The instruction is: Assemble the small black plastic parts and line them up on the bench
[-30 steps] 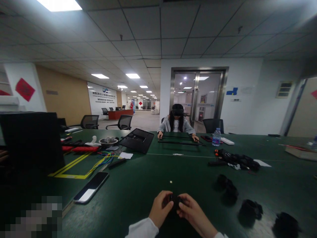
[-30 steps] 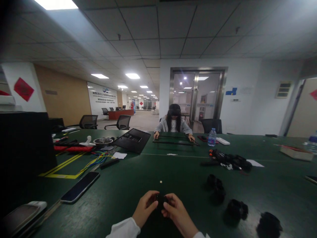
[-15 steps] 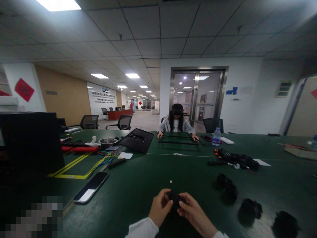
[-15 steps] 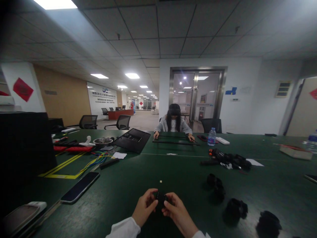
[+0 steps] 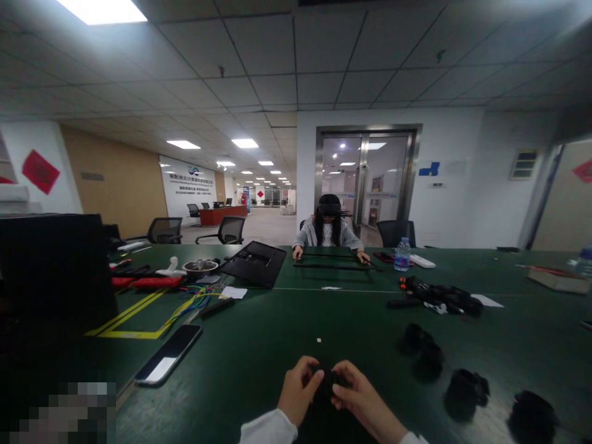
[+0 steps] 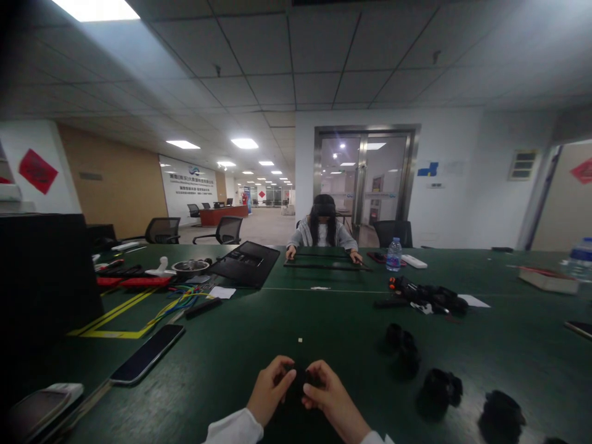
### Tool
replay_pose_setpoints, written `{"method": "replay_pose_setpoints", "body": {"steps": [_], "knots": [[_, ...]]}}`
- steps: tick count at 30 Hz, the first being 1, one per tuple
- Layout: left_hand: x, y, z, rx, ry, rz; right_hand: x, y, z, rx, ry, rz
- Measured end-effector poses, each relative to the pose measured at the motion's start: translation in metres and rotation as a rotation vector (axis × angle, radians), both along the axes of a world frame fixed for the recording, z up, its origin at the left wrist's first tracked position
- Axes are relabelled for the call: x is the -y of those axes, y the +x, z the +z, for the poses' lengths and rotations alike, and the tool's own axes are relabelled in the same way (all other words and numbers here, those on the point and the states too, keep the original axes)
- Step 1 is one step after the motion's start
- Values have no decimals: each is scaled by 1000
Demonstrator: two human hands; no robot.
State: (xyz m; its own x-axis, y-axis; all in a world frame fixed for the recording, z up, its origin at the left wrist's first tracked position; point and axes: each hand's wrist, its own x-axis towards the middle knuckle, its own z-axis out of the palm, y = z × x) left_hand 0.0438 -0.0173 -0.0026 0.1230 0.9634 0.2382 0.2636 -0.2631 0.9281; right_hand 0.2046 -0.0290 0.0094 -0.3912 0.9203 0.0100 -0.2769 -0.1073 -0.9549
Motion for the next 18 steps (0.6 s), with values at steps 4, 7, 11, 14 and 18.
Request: {"method": "replay_pose_setpoints", "body": {"steps": [4,7,11,14,18], "knots": [[1,-1,1,38,-15,-49,0,-1,1,3,19,-6],[1,-1,0,63,11,-99,-1,-2,0,-35,-29,-37],[0,-1,-1,115,-7,-131,-1,-2,1,-87,-91,-73],[0,-1,-1,124,-31,-134,-1,-2,3,-97,-111,-77],[-1,0,0,96,-53,-125,-1,-1,3,-93,-120,-82]]}}
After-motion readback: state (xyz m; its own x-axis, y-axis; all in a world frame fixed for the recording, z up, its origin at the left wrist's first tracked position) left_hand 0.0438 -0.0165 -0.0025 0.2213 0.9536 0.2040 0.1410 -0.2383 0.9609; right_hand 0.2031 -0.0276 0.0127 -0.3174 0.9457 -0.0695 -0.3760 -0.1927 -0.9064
